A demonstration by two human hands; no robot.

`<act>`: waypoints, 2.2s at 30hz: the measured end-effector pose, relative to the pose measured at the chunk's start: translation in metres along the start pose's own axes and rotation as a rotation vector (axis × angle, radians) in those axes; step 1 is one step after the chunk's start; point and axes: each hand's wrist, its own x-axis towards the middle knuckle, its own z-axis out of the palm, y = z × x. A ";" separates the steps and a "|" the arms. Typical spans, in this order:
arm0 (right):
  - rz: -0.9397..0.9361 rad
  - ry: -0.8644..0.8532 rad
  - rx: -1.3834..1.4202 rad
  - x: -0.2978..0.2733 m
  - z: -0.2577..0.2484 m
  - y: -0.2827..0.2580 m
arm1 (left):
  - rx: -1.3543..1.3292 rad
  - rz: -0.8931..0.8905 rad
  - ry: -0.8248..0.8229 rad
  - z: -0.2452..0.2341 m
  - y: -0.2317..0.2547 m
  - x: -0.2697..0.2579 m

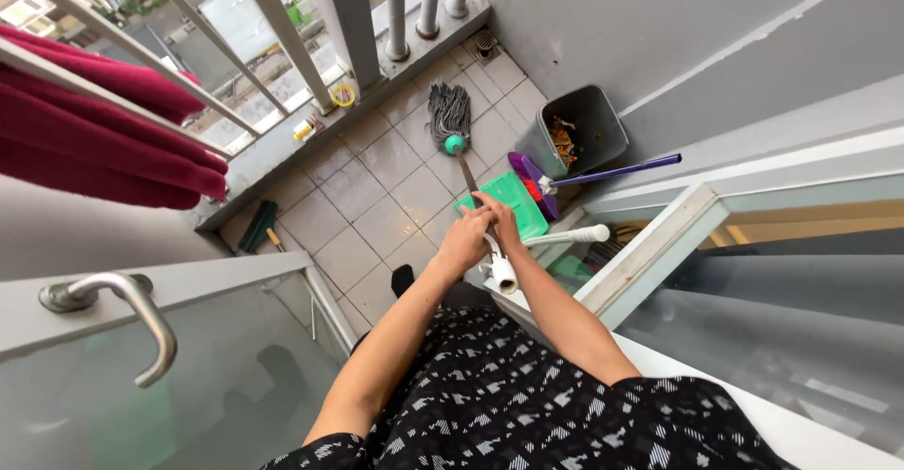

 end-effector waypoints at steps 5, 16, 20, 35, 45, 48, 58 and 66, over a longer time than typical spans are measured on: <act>0.179 -0.021 -0.036 0.006 0.022 0.026 | -0.024 0.095 0.037 0.005 -0.014 -0.001; 0.086 0.024 -0.044 -0.018 0.026 0.007 | 0.009 0.038 -0.124 -0.001 -0.002 -0.018; 0.092 0.018 -0.026 -0.025 0.022 -0.009 | 0.037 0.029 -0.114 0.016 -0.023 -0.023; 0.082 -0.098 0.010 0.011 0.030 -0.002 | 0.057 0.003 -0.147 -0.003 -0.038 -0.009; -0.019 -0.143 -0.032 0.033 0.036 0.007 | -0.021 0.005 -0.087 -0.012 -0.050 0.002; -0.026 -0.153 -0.039 0.040 0.046 0.023 | 0.001 -0.010 -0.103 -0.015 -0.055 0.006; -0.039 -0.213 -0.128 0.068 0.036 0.006 | -0.008 0.065 -0.053 -0.017 -0.075 0.029; -0.041 -0.224 -0.124 0.082 0.033 0.019 | -0.025 0.061 -0.028 -0.019 -0.069 0.043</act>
